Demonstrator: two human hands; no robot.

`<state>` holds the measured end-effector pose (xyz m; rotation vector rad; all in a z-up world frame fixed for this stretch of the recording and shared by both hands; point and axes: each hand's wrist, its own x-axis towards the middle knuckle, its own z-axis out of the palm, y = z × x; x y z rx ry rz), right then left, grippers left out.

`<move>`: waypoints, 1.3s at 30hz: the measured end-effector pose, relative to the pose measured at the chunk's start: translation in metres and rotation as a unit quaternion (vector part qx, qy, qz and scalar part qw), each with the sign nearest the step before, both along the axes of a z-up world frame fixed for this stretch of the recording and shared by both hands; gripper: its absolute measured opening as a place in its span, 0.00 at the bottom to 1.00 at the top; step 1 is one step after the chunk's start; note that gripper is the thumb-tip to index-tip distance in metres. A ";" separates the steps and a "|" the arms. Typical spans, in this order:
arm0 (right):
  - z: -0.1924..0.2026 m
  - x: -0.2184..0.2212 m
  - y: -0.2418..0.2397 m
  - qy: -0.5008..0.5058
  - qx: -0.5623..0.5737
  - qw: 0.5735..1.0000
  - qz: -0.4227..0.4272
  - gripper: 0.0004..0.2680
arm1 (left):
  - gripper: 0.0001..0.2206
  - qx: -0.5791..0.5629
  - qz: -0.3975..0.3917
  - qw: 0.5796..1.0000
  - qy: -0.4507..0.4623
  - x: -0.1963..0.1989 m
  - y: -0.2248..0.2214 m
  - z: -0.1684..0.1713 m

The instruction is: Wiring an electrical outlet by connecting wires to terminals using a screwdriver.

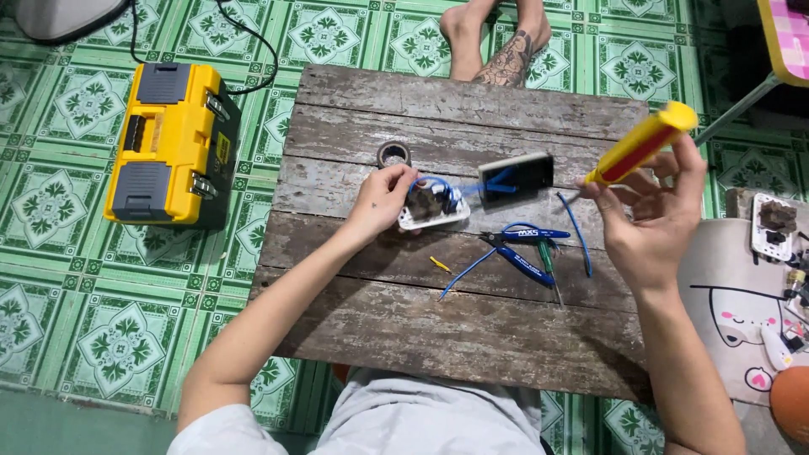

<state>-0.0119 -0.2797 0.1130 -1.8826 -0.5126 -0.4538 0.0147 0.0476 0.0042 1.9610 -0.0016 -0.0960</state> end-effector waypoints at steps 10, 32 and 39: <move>-0.010 -0.019 0.032 0.085 0.121 0.987 0.056 0.22 | 0.26 0.163 -0.078 0.955 -0.236 -0.024 -0.011 0.024; -0.080 0.027 -0.044 -0.009 -0.304 0.933 -0.193 0.16 | 0.37 0.198 -0.200 0.895 -0.347 -0.023 -0.012 0.014; -0.105 0.039 -0.043 0.041 -0.380 0.899 -0.211 0.17 | 0.30 0.252 -0.212 0.865 -0.379 -0.023 -0.018 0.019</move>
